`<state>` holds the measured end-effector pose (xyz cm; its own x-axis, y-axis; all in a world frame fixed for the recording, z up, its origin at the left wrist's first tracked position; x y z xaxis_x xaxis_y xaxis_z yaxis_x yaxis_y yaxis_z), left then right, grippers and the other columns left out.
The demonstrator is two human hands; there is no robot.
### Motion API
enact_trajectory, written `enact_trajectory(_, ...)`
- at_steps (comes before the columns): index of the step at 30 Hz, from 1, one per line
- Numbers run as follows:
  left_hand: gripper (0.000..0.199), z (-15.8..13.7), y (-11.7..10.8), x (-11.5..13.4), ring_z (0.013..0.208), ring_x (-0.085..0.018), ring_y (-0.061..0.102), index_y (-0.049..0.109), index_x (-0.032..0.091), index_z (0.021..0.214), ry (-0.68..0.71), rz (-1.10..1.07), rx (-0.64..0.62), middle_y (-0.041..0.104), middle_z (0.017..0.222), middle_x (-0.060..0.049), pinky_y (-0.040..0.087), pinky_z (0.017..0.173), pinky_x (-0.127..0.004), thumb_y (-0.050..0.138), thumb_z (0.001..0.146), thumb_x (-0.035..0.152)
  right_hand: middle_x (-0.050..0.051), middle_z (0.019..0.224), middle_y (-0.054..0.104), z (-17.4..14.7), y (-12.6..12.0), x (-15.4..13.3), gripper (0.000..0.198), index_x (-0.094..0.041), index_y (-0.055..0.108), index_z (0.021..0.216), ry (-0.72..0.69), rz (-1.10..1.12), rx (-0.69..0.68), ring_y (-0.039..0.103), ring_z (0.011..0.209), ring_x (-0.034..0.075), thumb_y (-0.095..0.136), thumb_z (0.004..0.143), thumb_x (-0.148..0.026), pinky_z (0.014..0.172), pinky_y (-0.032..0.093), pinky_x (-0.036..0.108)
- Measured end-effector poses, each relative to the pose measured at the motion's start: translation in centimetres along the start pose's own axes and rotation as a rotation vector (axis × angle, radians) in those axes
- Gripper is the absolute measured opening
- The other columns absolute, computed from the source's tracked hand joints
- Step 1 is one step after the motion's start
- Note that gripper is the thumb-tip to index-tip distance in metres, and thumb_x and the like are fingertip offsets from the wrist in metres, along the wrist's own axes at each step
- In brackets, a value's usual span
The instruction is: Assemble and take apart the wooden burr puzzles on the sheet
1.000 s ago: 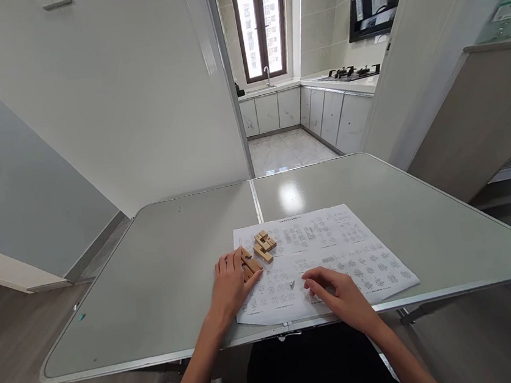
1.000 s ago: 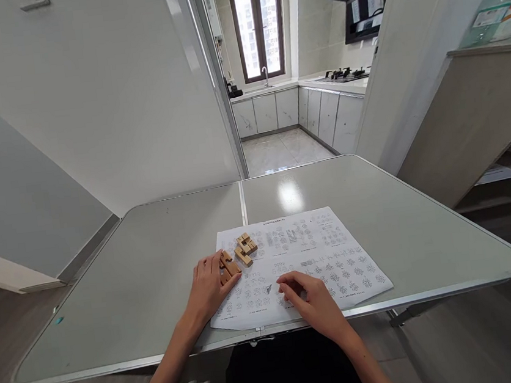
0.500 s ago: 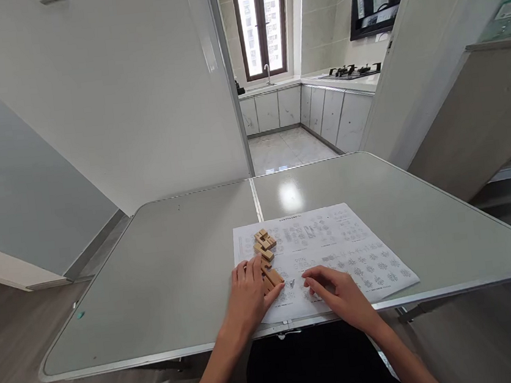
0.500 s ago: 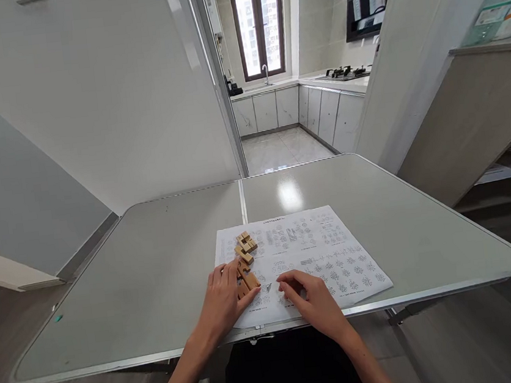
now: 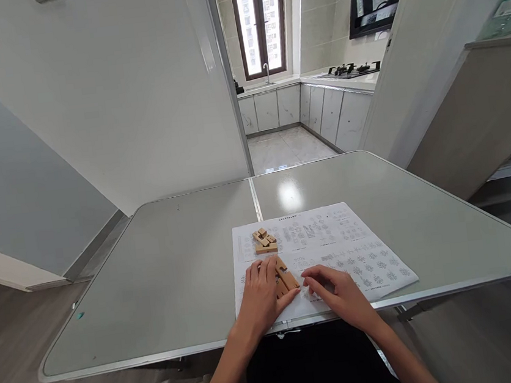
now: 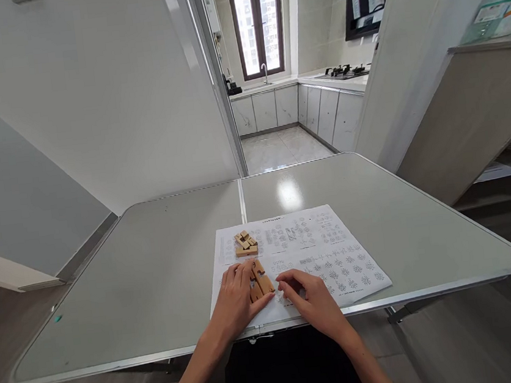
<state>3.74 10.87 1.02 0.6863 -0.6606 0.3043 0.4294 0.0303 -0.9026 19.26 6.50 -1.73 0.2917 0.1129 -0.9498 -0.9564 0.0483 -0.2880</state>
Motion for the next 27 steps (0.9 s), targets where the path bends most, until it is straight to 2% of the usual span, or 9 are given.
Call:
enact_trajectory(5, 0.086, -0.2, 0.2, 1.3, 0.129, -0.039, 0.056, 0.029, 0.03, 0.157, 0.05, -0.07, -0.042, 0.057, 0.142, -0.016, 0.047, 0.106, -0.06, 0.074, 0.088, 0.056, 0.005, 0.093, 0.078, 0.0, 0.0, 0.0, 0.036, -0.024, 0.073, 0.108, -0.006, -0.01, 0.006, 0.072, 0.082, 0.023, 0.055, 0.101, -0.054, 0.077, 0.058, 0.034)
enact_trajectory(9, 0.093, -0.1, 0.2, 1.3, 0.131, -0.039, 0.055, 0.026, 0.031, 0.159, 0.044, -0.121, -0.058, 0.056, 0.143, -0.016, 0.047, 0.108, -0.06, 0.078, 0.086, 0.055, 0.005, 0.094, 0.078, 0.0, -0.1, -0.1, 0.037, -0.024, 0.074, 0.108, -0.012, -0.013, 0.006, 0.072, 0.083, 0.023, 0.055, 0.101, -0.055, 0.076, 0.058, 0.033)
enact_trajectory(13, 0.104, -0.5, -0.4, 0.8, 0.132, -0.04, 0.054, 0.023, 0.031, 0.161, 0.037, -0.187, -0.079, 0.054, 0.146, -0.015, 0.047, 0.109, -0.06, 0.082, 0.08, 0.059, 0.005, 0.093, 0.076, 0.2, 0.0, -0.1, 0.035, -0.024, 0.072, 0.109, -0.016, -0.042, 0.003, 0.07, 0.08, 0.022, 0.054, 0.102, -0.054, 0.072, 0.056, 0.033)
enact_trajectory(17, 0.107, -1.6, -1.3, -0.8, 0.137, -0.039, 0.05, 0.023, 0.032, 0.161, -0.012, -0.213, -0.097, 0.052, 0.149, -0.014, 0.047, 0.112, -0.059, 0.084, 0.077, 0.06, 0.006, 0.098, 0.072, 0.3, 0.5, -0.8, 0.03, -0.025, 0.07, 0.111, -0.059, -0.109, -0.011, 0.067, 0.081, 0.021, 0.056, 0.102, -0.05, 0.073, 0.056, 0.033)
enact_trajectory(22, 0.098, -2.6, -2.1, -2.6, 0.136, -0.038, 0.053, 0.03, 0.033, 0.159, -0.065, -0.247, -0.107, 0.053, 0.148, -0.013, 0.048, 0.112, -0.058, 0.085, 0.079, 0.051, 0.006, 0.106, 0.066, 0.1, 1.5, -1.0, 0.026, -0.029, 0.069, 0.118, -0.077, -0.187, -0.09, 0.066, 0.089, 0.023, 0.06, 0.1, -0.046, 0.078, 0.057, 0.035)
enact_trajectory(27, 0.085, -3.2, -2.8, -3.4, 0.135, -0.037, 0.054, 0.04, 0.033, 0.153, -0.092, -0.29, -0.1, 0.055, 0.146, -0.011, 0.05, 0.112, -0.057, 0.083, 0.082, 0.05, 0.005, 0.117, 0.062, -0.2, 2.0, -0.9, 0.027, -0.033, 0.066, 0.125, -0.075, -0.262, -0.167, 0.067, 0.095, 0.023, 0.063, 0.099, -0.04, 0.084, 0.058, 0.036)
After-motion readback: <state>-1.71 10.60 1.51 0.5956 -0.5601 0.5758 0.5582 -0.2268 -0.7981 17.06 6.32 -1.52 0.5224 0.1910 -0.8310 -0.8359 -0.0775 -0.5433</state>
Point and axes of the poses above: each hand's wrist, its own z-axis towards the middle knuckle, its own y-axis out of the palm, x = y × z, the point moved 10 cm from there along z, towards the middle knuckle
